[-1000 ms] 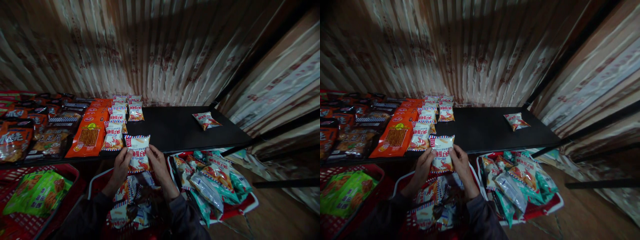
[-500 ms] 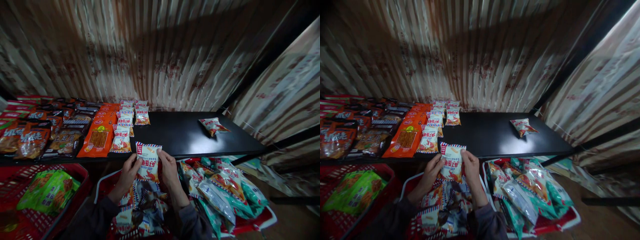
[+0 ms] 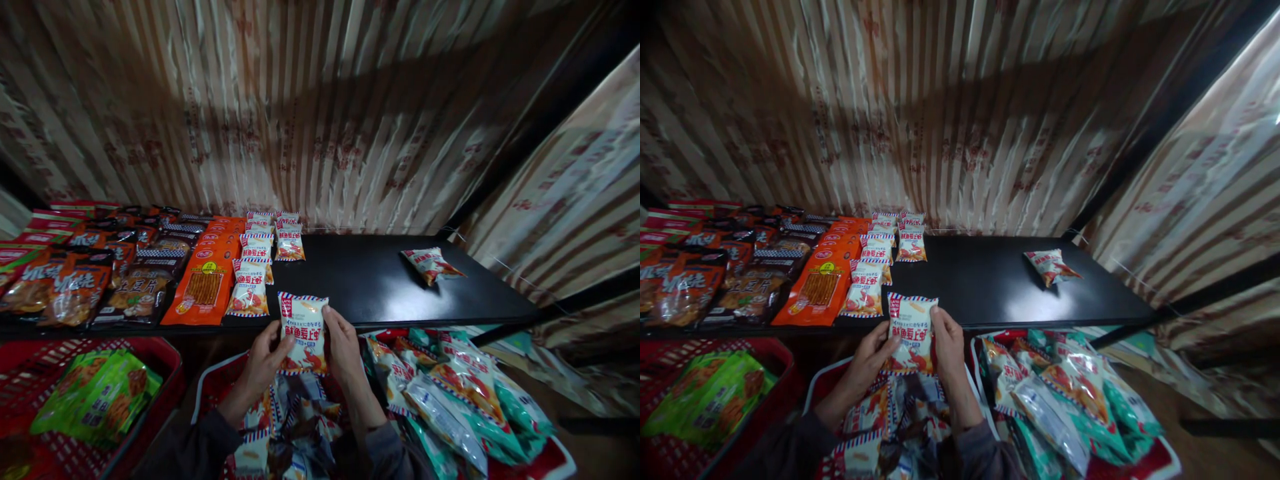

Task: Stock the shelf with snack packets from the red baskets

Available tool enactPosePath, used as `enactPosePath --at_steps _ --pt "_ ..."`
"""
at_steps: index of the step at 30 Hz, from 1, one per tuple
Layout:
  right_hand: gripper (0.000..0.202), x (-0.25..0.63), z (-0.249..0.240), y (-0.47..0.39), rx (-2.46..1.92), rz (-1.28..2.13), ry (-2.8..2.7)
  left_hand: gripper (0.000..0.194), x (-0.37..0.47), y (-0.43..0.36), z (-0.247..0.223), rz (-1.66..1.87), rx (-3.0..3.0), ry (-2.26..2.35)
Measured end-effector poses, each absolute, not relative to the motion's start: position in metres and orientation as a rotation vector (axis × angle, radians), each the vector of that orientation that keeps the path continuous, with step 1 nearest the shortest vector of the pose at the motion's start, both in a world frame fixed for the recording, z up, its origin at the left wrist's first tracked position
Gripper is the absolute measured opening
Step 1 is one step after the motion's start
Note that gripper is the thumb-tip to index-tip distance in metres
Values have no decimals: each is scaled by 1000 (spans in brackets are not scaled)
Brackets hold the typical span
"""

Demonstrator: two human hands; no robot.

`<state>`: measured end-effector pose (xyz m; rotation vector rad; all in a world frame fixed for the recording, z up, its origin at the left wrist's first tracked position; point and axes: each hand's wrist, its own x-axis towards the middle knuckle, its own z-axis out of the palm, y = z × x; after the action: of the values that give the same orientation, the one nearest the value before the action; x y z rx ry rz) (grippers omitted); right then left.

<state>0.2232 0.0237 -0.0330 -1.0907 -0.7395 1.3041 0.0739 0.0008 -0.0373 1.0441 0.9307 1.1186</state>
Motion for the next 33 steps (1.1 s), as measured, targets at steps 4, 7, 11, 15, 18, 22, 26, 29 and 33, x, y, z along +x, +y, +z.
enactPosePath --at_steps 4,7,11,15,18,22,26,29,33 --pt "43 224 -33 22 -1038 1341 -897 47 71 7 -36 1226 996 944" --pt "44 225 -31 19 -1029 1348 -1046 47 69 10 -32 1305 990 958" --pt "44 223 -24 14 -1023 1351 -1158 51 67 14 -25 1388 942 983" --pt "45 220 -18 13 -955 1422 -1167 52 66 17 -26 1412 902 1020" --pt "42 220 -19 15 -962 1408 -1126 53 68 19 -30 1414 895 1016" --pt "42 221 -23 18 -994 1354 -1054 58 72 18 -33 1393 932 970" --pt "45 223 -28 22 -1044 1284 -1006 62 73 18 -35 1366 963 978" --pt "44 224 -32 25 -1081 1246 -971 61 73 18 -38 1335 999 1015" --pt "41 225 -34 27 -1071 1255 -951 56 74 18 -42 1341 1017 1052"
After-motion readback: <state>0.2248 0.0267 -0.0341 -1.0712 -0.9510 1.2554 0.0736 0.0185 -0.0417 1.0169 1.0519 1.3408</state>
